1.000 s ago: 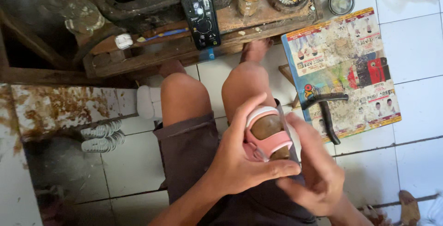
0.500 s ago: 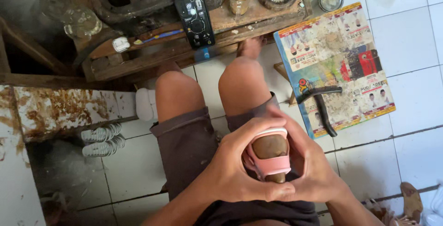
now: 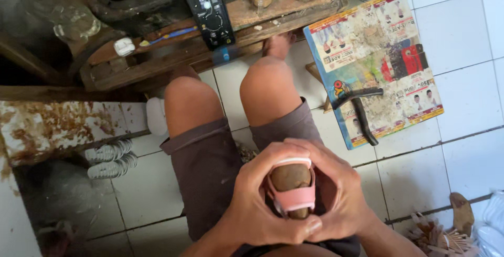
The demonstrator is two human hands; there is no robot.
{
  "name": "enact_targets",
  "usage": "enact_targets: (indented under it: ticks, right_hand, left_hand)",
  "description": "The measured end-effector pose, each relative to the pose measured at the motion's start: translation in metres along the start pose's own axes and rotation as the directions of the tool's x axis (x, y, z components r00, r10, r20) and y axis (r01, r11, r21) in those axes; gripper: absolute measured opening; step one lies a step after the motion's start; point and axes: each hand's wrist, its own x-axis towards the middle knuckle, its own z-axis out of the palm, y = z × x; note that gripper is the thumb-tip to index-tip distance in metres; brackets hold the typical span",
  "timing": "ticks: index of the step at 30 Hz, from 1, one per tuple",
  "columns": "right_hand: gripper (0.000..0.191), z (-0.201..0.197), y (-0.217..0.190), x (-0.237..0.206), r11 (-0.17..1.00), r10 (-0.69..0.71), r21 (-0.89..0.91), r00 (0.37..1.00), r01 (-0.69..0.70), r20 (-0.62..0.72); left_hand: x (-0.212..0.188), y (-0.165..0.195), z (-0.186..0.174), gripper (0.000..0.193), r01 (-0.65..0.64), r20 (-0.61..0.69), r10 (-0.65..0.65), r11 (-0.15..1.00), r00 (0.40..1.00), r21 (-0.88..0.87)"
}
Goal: The person sits on the floor assembling a pink children's sandal on a wooden last. They press and shape the upper, trim the sole edge with a knife, heat the white sole over a gas burner, press the sole against the last, and repeatedly check the fit while working.
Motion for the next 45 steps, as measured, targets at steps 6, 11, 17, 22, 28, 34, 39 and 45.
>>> enact_targets:
  ticks: [6,11,17,22,28,34,39,45]
  right_hand:
    - [0.102,-0.008,0.003,0.006,0.998,-0.058,0.038,0.995,0.055,0.076]
    - [0.083,-0.023,-0.003,0.029,0.540,-0.591,-0.620,0.781,0.569,0.202]
    - [0.094,-0.042,-0.016,0.051,0.224,-0.612,-0.718,0.668,0.659,0.422]
    - [0.088,-0.059,-0.048,0.066,0.907,-0.367,-0.204,0.929,0.368,0.044]
    - [0.056,-0.056,-0.077,0.083,0.883,0.014,-0.469,1.000,-0.010,0.004]
    - [0.048,-0.048,-0.086,0.091,0.762,-0.041,-0.645,0.990,-0.055,-0.133]
    - [0.058,-0.058,-0.077,0.093,0.793,-0.004,-0.609,0.999,-0.020,-0.037]
    - [0.060,-0.071,-0.045,0.084,0.793,-0.161,-0.601,0.986,0.105,-0.041]
  left_hand:
    - [0.010,0.013,-0.005,0.077,-0.184,0.076,0.175,0.973,0.982,0.139]
    - [0.048,0.030,-0.027,0.080,-0.041,-0.354,-0.040,0.975,0.934,-0.218]
    - [0.099,0.025,-0.044,0.052,0.289,0.207,-0.254,0.944,0.945,-0.161]
    - [0.121,0.033,-0.035,0.042,-0.158,0.116,0.117,0.877,0.986,0.455]
    - [0.125,0.034,-0.022,0.041,-0.429,0.234,0.390,0.546,0.890,0.720]
    - [0.130,0.027,-0.031,0.046,-0.452,0.301,0.351,0.517,0.887,0.727]
    - [0.136,0.024,-0.031,0.047,-0.467,0.340,0.342,0.425,0.876,0.776]
    - [0.134,0.027,-0.024,0.050,-0.392,0.310,0.242,0.493,0.919,0.776]
